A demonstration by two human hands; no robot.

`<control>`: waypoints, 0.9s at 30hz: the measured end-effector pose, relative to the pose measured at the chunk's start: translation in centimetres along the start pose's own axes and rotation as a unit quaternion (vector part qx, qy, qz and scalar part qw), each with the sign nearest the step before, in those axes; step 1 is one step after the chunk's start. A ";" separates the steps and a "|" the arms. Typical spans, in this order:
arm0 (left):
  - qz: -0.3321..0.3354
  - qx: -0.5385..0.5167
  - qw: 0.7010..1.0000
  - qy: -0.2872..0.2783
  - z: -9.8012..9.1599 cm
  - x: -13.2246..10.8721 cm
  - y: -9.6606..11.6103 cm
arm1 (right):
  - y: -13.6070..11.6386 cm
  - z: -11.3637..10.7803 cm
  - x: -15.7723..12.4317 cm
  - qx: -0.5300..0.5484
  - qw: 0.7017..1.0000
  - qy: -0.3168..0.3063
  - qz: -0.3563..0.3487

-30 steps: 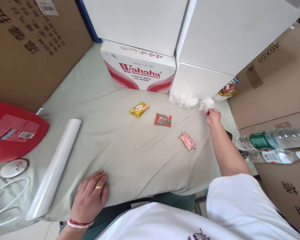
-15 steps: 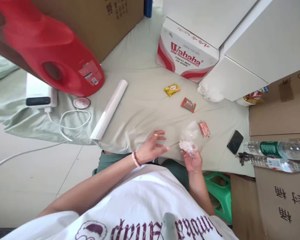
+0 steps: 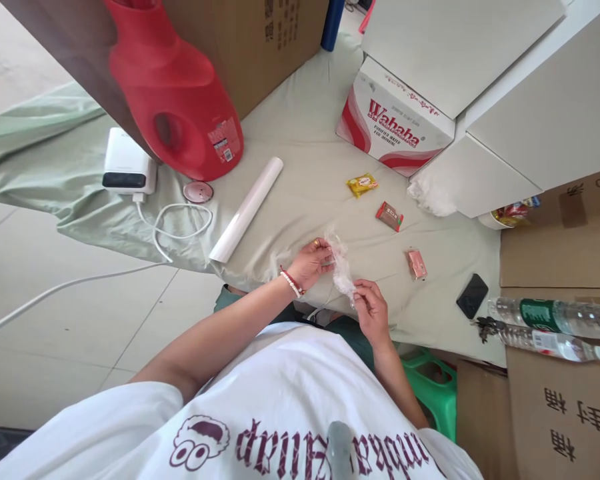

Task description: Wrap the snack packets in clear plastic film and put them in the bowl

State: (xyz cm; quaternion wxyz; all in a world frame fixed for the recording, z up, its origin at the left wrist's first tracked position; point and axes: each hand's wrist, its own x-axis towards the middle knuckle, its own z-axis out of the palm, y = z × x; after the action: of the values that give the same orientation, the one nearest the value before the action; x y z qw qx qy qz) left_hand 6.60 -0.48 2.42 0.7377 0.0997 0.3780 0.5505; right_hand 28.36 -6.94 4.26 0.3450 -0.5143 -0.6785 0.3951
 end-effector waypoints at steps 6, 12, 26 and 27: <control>0.016 0.032 0.999 -0.008 0.3 0.1 -1.1 | 0.4 -1.6 0.5 0.097 0.984 0.081 0.126; 0.061 0.165 0.983 -0.043 1.5 -0.1 -2.7 | -1.3 -0.5 2.9 0.155 0.966 -0.017 0.204; 0.092 0.392 0.915 0.006 0.8 -4.1 -3.0 | -0.7 3.0 3.8 0.254 0.925 0.109 0.261; 0.086 0.359 0.929 0.005 0.5 -3.9 -2.9 | -0.6 2.6 3.8 0.272 0.917 0.115 0.269</control>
State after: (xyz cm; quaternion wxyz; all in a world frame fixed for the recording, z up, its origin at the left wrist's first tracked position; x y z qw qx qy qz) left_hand 8.63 -4.87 2.91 0.6000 0.3875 0.5443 0.4400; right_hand 24.93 -3.81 3.85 0.4285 -0.6054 -0.3365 0.5802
